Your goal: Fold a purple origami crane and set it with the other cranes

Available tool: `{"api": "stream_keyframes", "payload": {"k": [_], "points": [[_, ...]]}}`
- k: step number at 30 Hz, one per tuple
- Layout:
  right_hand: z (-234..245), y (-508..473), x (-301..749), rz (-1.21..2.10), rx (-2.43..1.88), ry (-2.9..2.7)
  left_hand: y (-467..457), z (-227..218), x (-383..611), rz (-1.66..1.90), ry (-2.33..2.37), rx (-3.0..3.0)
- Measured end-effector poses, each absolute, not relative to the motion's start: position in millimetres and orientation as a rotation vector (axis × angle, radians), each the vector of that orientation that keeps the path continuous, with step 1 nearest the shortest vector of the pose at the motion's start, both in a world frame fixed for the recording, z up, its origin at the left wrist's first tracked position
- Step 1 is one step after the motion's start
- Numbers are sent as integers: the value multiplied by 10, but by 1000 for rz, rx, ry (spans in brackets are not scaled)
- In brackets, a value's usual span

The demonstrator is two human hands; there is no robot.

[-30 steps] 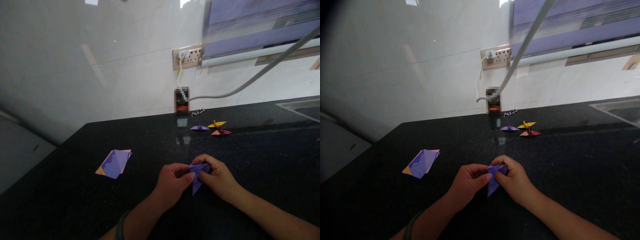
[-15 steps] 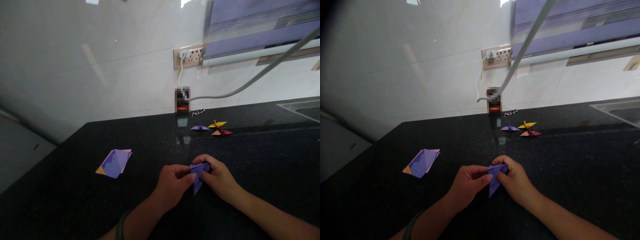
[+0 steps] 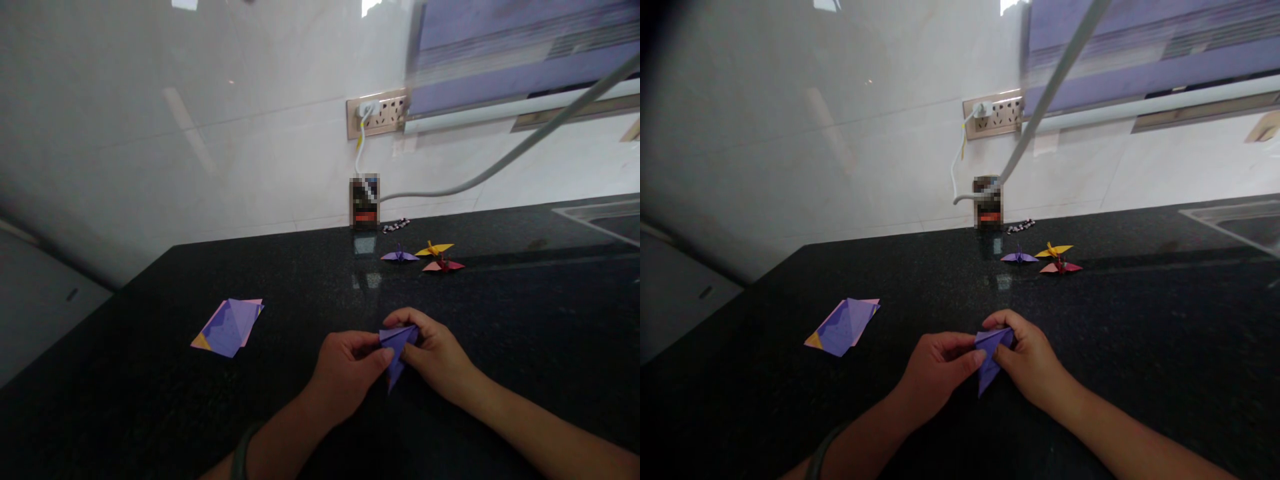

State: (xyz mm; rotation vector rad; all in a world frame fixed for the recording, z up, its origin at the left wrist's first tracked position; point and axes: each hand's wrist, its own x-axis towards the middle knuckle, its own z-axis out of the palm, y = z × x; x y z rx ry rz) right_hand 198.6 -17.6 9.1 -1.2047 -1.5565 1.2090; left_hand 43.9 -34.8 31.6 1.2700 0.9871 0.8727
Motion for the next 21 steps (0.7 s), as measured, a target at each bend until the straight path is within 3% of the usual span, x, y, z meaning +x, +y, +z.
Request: {"api": "stream_keyframes", "payload": {"k": [21], "points": [[107, -150, 1971, 1506, -980, -1363, -351, 421, 425, 879, 899, 1350]]}}
